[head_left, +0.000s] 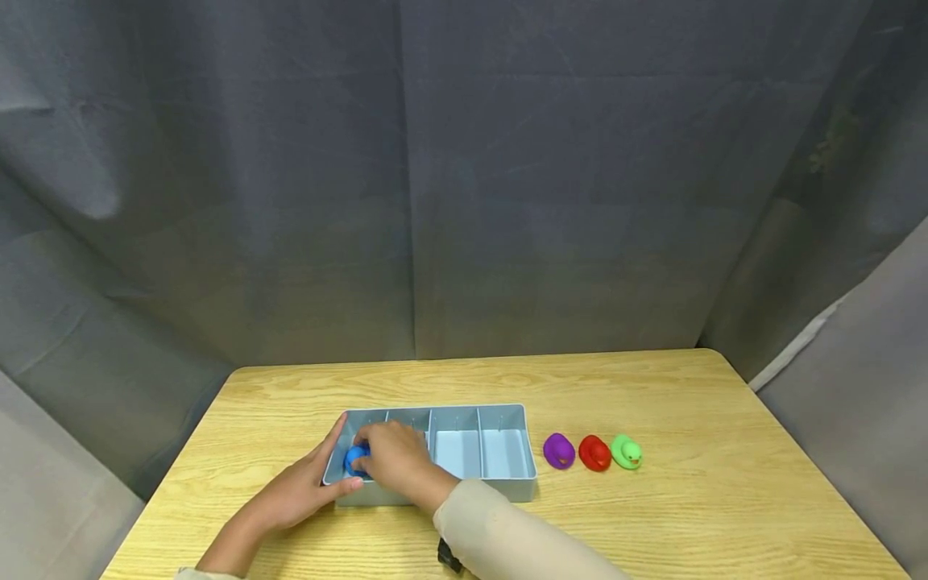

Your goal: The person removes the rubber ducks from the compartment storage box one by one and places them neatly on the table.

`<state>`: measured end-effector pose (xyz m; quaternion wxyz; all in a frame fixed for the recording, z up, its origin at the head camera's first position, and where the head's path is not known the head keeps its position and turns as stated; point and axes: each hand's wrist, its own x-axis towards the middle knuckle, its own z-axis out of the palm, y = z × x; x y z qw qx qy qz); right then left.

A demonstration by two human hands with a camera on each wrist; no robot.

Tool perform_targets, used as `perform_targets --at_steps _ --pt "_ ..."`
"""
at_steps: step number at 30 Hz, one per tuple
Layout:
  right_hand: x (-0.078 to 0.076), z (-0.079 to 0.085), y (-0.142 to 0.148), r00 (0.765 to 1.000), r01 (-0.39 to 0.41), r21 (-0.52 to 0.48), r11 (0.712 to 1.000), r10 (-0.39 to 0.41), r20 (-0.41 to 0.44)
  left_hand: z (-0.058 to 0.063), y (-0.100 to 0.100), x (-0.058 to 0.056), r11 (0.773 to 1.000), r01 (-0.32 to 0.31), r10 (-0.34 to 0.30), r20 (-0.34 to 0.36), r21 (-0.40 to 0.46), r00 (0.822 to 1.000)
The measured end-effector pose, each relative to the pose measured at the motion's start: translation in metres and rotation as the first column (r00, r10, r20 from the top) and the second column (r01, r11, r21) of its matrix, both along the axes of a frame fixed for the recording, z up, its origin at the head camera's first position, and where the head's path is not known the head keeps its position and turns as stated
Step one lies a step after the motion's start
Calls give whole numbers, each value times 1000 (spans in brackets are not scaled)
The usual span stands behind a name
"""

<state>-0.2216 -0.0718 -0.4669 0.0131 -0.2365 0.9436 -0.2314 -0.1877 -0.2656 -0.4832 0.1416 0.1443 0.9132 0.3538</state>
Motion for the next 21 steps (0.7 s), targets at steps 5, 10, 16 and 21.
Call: perform_targets --at_steps 5,10,16,21 --pt "1 0 0 1000 5 14 1000 -5 -17 0 0 -1 1000 -1 1 7 4 1000" --pt "3 1 0 1000 -11 3 1000 11 -17 1 0 0 1000 -5 5 8 8 1000" --pt "1 1 2 999 -33 -1 999 33 -4 2 1 0 1000 -7 7 12 13 1000" --pt "0 1 3 999 -49 -23 999 49 -13 1 1 0 1000 -10 10 6 7 1000"
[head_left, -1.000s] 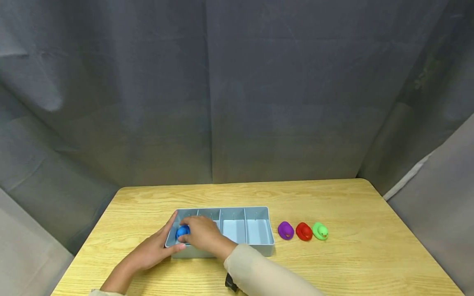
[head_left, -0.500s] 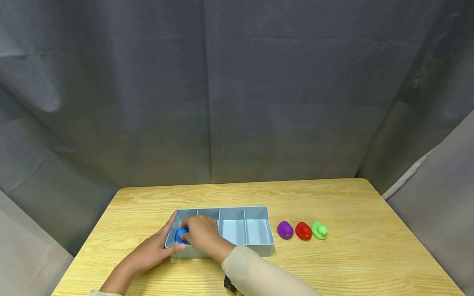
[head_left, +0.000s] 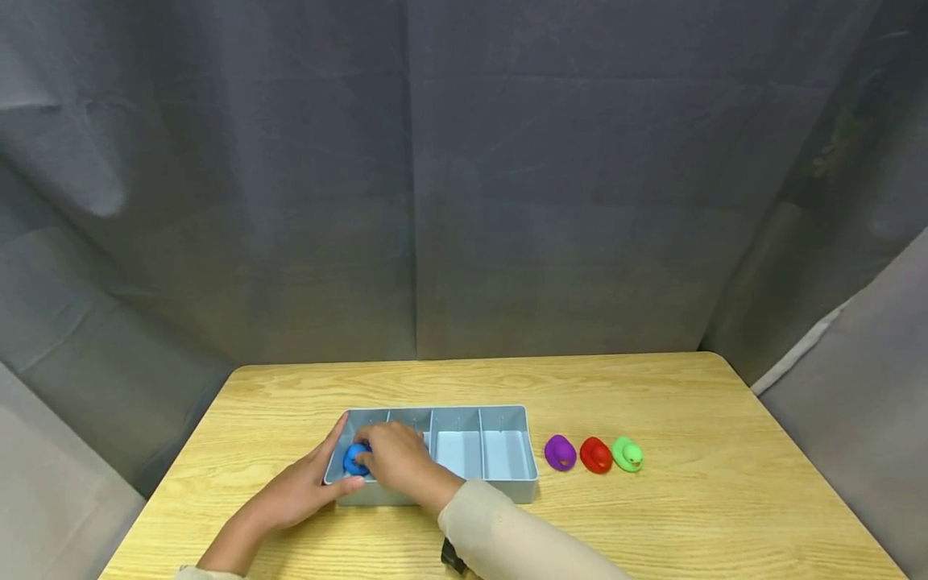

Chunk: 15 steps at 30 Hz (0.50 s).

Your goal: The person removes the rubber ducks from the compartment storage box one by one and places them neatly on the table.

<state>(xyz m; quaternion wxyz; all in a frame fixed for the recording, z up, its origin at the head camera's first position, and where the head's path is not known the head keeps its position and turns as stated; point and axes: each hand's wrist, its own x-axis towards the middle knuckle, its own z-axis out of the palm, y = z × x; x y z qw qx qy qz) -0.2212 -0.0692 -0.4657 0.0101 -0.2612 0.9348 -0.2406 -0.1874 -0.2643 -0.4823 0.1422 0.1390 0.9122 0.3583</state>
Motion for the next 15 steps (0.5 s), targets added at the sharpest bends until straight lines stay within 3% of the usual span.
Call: perform_targets --at_steps 15 --pt "3 10 8 999 -49 -84 995 50 6 -2 -1 -1 1000 4 -5 -11 -9 1000"
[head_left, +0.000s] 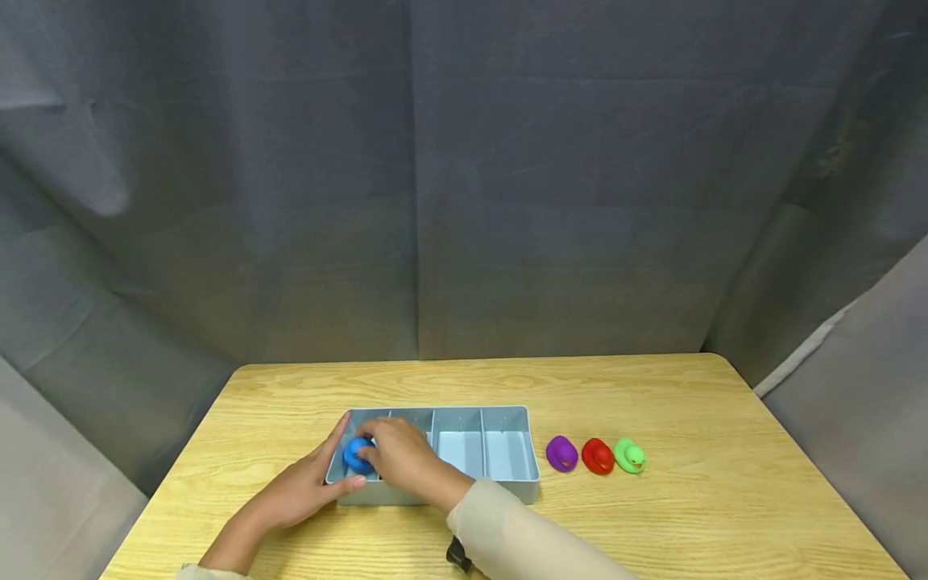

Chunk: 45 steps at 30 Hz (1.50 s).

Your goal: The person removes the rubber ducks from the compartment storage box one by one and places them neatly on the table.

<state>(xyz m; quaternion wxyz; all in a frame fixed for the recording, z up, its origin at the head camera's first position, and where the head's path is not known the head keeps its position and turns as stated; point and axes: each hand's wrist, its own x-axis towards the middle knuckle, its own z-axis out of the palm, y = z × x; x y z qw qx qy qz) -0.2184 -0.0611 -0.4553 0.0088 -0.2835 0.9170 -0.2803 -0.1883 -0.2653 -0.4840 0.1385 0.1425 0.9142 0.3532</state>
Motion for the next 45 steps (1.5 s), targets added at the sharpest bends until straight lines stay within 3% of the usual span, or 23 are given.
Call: perform_targets --at_steps 23,33,45 --pt "13 31 41 997 -66 -195 979 71 17 1 2 -1 998 -27 25 -40 -57 999" --pt "12 31 72 994 -76 -232 970 92 56 0 2 -1 995 -67 62 -56 -81 996" --pt "10 27 107 993 -80 -279 957 100 60 -3 1 -2 994 -60 52 -86 -96 995"
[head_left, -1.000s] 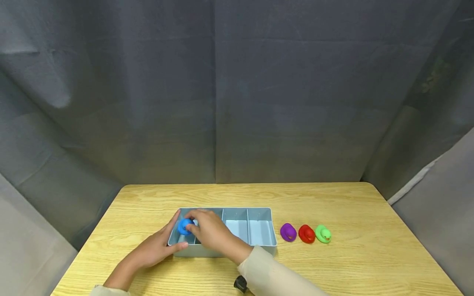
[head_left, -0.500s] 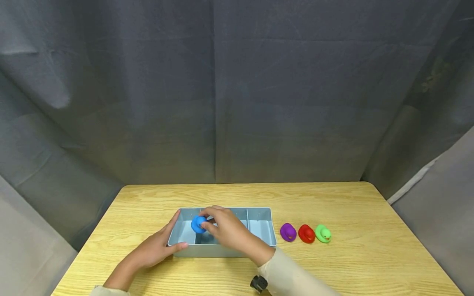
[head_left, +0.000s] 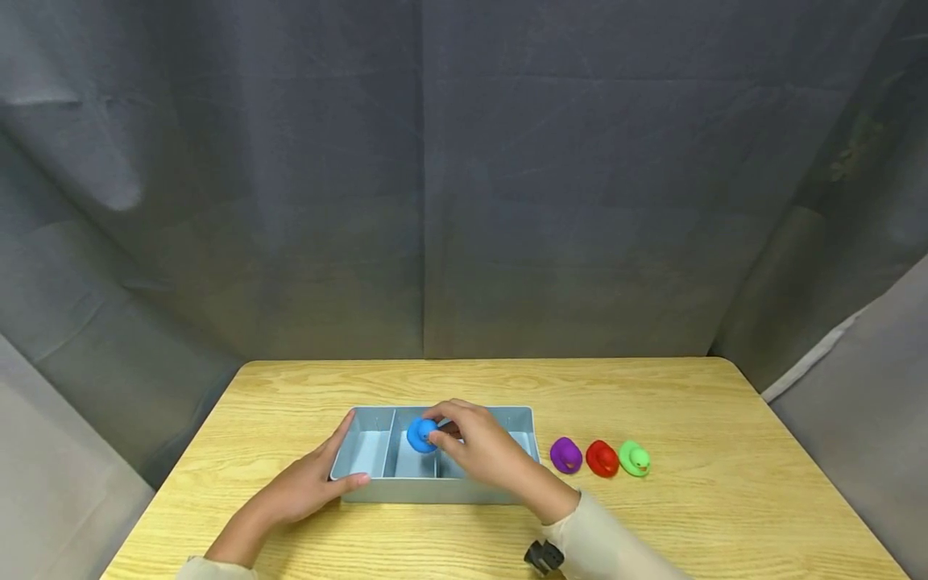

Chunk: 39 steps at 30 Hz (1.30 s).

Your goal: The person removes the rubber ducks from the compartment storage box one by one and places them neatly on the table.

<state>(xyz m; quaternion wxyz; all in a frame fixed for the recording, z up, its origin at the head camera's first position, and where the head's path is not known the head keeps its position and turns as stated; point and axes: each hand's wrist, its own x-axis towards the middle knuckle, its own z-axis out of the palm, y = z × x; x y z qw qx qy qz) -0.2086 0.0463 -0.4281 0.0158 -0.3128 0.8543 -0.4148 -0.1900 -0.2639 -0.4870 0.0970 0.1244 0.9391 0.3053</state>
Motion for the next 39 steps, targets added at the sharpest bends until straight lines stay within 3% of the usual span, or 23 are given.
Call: perform_targets --at_steps 15,39 --pt "5 -1 35 999 38 -48 998 -36 41 2 1 2 1000 9 -9 -4 -3 1000" --pt "14 -10 93 987 138 -29 990 -140 -84 3 1 2 1000 13 -13 6 2 1000"
